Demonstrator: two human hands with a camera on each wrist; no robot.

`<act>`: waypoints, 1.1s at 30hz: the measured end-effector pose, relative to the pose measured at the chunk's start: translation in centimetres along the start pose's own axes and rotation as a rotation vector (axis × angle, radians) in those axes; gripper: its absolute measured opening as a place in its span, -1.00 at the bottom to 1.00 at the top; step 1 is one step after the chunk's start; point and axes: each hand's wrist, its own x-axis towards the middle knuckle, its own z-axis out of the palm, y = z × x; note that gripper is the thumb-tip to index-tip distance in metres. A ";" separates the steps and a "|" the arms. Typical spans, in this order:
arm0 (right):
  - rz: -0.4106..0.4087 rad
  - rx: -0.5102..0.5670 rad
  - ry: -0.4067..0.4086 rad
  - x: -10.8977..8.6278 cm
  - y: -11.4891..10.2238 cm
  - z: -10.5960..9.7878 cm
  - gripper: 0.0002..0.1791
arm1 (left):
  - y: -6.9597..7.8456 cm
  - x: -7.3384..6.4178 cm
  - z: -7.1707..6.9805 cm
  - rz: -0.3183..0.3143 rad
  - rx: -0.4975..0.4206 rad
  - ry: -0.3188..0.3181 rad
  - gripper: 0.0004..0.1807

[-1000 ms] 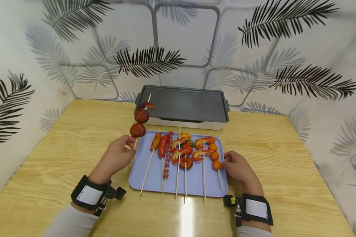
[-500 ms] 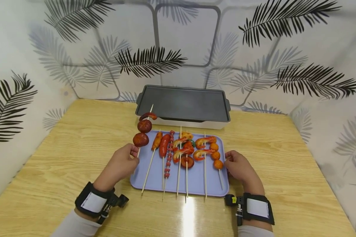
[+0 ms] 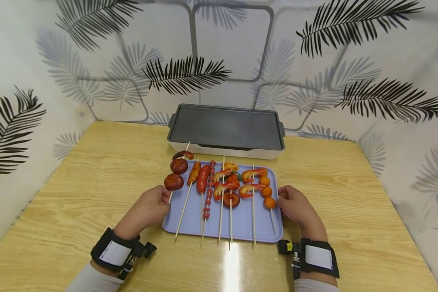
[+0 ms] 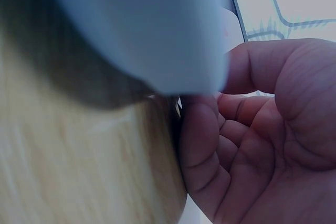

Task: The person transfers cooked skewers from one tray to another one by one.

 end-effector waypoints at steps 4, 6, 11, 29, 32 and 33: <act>-0.011 -0.004 0.007 0.0 0.0 0.1 -0.56 | 0.0 -0.3 0.2 0.014 0.010 -0.001 -0.85; -0.008 -0.002 0.004 0.0 -0.1 0.1 -0.57 | -0.1 -0.5 0.3 0.017 0.013 -0.002 -0.85; 0.003 -0.004 0.001 0.0 0.0 0.2 -0.56 | -0.2 -0.9 0.5 0.016 0.003 -0.015 -0.85; 0.017 0.005 -0.004 0.1 -0.1 0.0 -0.55 | -0.3 -0.8 0.8 -0.004 0.051 -0.006 -0.88; 0.021 0.008 -0.005 0.0 -0.1 0.0 -0.56 | -0.3 -0.8 0.8 0.000 0.056 -0.003 -0.88; 0.022 0.007 -0.005 0.0 -0.2 -0.1 -0.56 | -0.3 -0.8 0.8 0.002 0.055 -0.001 -0.89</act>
